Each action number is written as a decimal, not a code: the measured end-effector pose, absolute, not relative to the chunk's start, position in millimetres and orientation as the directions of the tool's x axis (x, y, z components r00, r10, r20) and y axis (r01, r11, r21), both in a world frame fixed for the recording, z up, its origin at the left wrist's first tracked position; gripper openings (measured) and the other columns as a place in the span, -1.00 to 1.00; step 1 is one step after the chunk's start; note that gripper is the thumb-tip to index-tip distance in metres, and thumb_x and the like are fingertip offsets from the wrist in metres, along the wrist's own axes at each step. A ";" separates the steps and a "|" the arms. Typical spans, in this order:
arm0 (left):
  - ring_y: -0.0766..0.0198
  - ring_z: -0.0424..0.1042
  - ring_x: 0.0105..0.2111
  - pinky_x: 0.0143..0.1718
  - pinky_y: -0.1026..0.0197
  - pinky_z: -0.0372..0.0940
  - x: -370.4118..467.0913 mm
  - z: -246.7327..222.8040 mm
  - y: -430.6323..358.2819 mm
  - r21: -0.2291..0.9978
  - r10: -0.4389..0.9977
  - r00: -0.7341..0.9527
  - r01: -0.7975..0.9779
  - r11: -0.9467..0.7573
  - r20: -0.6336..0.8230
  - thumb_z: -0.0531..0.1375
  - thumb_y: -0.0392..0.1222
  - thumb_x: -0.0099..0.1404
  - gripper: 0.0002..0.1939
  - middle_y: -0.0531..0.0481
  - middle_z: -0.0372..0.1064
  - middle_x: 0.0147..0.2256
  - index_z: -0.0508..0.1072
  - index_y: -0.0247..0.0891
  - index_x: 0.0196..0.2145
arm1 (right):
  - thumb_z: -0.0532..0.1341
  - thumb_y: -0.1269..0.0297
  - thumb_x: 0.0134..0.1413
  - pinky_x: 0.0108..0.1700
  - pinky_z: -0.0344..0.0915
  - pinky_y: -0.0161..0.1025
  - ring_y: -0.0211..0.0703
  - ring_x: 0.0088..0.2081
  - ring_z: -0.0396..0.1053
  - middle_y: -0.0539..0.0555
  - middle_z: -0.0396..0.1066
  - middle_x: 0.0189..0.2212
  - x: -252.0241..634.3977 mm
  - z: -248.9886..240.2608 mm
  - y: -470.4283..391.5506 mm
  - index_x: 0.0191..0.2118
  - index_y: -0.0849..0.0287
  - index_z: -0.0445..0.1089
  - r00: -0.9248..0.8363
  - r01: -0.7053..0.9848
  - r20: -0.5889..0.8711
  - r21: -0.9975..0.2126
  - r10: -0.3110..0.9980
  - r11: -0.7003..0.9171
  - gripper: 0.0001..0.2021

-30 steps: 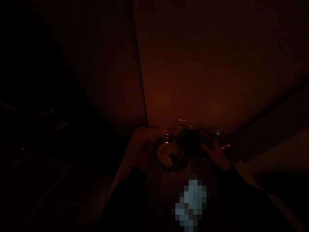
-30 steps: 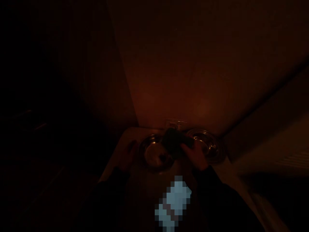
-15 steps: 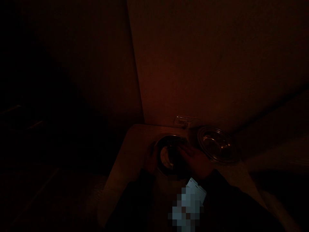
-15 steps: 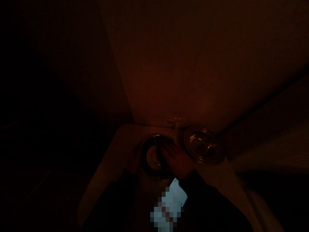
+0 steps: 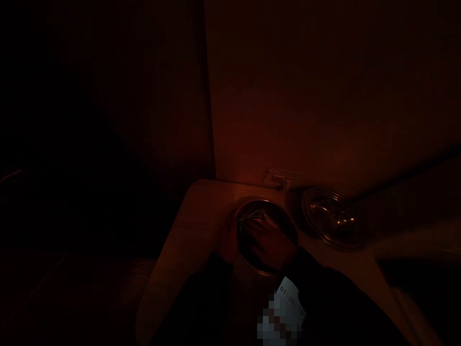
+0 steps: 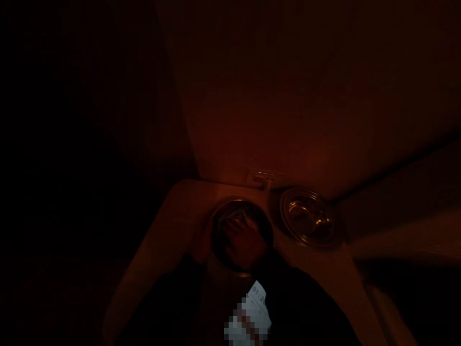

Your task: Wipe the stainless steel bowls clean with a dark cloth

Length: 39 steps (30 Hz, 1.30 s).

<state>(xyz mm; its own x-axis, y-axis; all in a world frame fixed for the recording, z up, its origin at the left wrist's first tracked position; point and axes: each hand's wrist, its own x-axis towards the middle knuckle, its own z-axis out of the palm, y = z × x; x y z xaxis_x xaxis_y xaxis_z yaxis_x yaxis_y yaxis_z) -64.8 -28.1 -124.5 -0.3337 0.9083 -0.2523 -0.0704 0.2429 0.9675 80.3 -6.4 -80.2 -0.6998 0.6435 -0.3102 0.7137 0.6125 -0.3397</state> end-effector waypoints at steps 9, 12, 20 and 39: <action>0.14 0.30 0.18 0.26 0.09 0.12 -61.0 -127.0 -31.2 0.985 0.933 -0.325 -0.125 0.119 -0.154 -0.01 -0.10 0.33 -0.55 -0.15 0.33 0.17 0.44 -0.30 0.06 | 0.13 0.45 0.14 0.24 0.20 0.02 0.04 0.29 0.12 0.20 0.23 0.25 74.9 -71.2 -21.5 0.21 0.23 0.29 -0.739 0.673 -0.357 -0.352 0.572 0.650 -0.51; 0.09 0.32 0.17 0.25 0.05 0.12 -62.8 -129.0 -30.5 0.987 0.933 -0.329 -0.103 0.120 -0.148 0.02 -0.08 0.30 -0.56 -0.18 0.36 0.13 0.47 -0.31 0.02 | 0.05 0.49 0.20 0.25 0.16 0.10 0.07 0.31 0.06 0.21 0.14 0.29 65.0 -74.2 -20.2 0.26 0.25 0.22 -0.666 0.745 -0.347 -0.274 0.660 0.608 -0.50; 0.09 0.25 0.22 0.27 0.07 0.09 -61.8 -135.2 -30.5 0.987 0.925 -0.346 -0.088 0.135 -0.157 0.03 -0.04 0.30 -0.52 -0.20 0.32 0.17 0.43 -0.32 0.07 | -0.09 0.52 0.25 0.06 0.31 0.15 0.20 0.23 0.18 0.36 0.26 0.20 50.1 -75.5 -6.3 0.21 0.35 0.24 -0.476 0.878 -0.277 -0.101 0.835 0.467 -0.54; 0.15 0.33 0.16 0.23 0.13 0.15 -62.2 -121.4 -27.7 0.988 0.916 -0.370 -0.074 0.138 -0.156 -0.01 -0.18 0.34 -0.59 -0.14 0.38 0.13 0.45 -0.32 0.04 | 0.18 0.43 0.11 0.08 0.34 -0.13 -0.04 0.14 0.33 0.21 0.36 0.15 82.3 -68.4 -17.1 0.11 0.18 0.38 -0.796 0.604 -0.311 -0.352 0.519 0.715 -0.59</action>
<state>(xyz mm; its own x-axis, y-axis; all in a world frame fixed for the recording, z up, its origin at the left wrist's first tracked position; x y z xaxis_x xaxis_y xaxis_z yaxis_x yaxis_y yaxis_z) -62.2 -27.7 -121.4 -0.3699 0.9159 -0.1556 -0.0744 0.1378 0.9877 82.3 -17.1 -68.4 -0.7960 0.5194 -0.3108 0.6040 0.7150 -0.3521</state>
